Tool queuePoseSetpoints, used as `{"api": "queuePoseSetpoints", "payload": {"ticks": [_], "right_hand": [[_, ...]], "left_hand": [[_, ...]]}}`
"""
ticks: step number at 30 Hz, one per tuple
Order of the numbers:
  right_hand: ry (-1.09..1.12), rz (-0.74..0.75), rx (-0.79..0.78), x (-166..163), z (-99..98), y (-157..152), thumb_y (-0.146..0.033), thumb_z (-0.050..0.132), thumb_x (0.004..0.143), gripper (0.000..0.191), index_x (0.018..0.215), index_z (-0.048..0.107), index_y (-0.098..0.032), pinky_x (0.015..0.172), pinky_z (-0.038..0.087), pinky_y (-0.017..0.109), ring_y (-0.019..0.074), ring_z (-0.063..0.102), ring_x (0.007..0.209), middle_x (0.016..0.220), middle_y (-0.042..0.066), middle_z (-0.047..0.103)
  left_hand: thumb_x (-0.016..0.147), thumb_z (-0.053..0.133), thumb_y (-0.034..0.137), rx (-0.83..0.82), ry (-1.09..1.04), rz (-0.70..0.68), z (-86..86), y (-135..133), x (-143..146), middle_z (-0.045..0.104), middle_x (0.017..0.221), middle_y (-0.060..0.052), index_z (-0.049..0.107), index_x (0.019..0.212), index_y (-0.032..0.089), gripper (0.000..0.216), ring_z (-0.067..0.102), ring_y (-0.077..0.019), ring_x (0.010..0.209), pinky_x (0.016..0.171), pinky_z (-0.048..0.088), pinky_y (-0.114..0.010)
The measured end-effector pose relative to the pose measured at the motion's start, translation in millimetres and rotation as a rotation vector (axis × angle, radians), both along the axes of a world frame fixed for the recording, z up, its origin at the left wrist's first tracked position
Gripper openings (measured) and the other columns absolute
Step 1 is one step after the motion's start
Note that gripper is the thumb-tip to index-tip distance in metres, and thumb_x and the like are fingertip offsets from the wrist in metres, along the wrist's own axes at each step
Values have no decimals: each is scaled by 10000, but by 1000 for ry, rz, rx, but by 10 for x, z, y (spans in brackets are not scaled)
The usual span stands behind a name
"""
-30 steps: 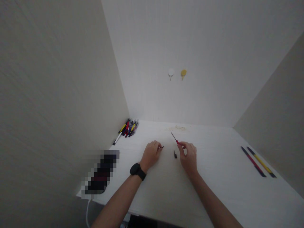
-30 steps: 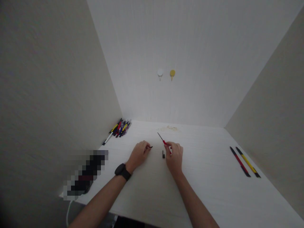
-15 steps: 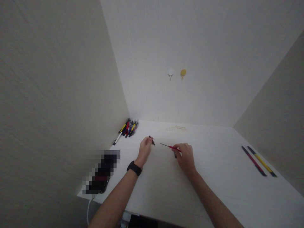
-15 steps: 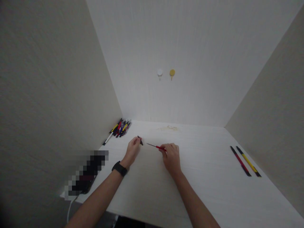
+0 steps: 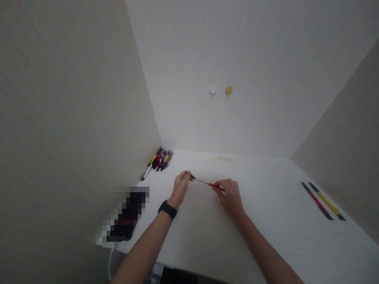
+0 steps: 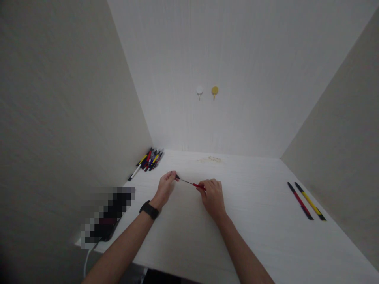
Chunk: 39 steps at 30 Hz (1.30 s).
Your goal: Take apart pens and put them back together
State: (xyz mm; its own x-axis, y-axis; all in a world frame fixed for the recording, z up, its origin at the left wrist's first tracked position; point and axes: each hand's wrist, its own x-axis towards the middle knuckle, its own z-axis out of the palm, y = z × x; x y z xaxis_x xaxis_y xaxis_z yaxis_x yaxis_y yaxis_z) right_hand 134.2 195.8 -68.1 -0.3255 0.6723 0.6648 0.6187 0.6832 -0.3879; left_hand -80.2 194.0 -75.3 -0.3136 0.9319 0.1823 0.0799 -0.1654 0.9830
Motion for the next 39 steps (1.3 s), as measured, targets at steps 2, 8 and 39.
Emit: {"api": "queuePoseSetpoints", "payload": {"ticks": [2, 8, 39], "right_hand": [[-11, 1, -7, -1, -1, -1, -299, 584, 889, 112, 835, 605, -204, 750, 354, 362, 217, 522, 799, 800, 40, 659], [-24, 11, -11, -4, -4, 1, -292, 587, 888, 107, 836, 605, -201, 742, 349, 358, 218, 521, 798, 800, 40, 663], [60, 85, -67, -56, -15, -51, -336, 529, 914, 175, 868, 617, -193, 719, 410, 342, 201, 554, 753, 786, 55, 652]], "left_hand": [[833, 516, 545, 13, 8, -4, 14, -1, 7, 608, 680, -27, 585, 675, 154, 427, 509, -130, 620, 580, 354, -238], [826, 537, 526, 7, 5, -21, 46, -11, 21, 597, 663, -12, 572, 656, 156, 410, 510, -129, 630, 610, 353, -245], [731, 688, 331, 106, 70, -179, 141, -130, 268, 642, 683, -23, 620, 803, 155, 202, 599, -146, 667, 692, 478, -278]]}}
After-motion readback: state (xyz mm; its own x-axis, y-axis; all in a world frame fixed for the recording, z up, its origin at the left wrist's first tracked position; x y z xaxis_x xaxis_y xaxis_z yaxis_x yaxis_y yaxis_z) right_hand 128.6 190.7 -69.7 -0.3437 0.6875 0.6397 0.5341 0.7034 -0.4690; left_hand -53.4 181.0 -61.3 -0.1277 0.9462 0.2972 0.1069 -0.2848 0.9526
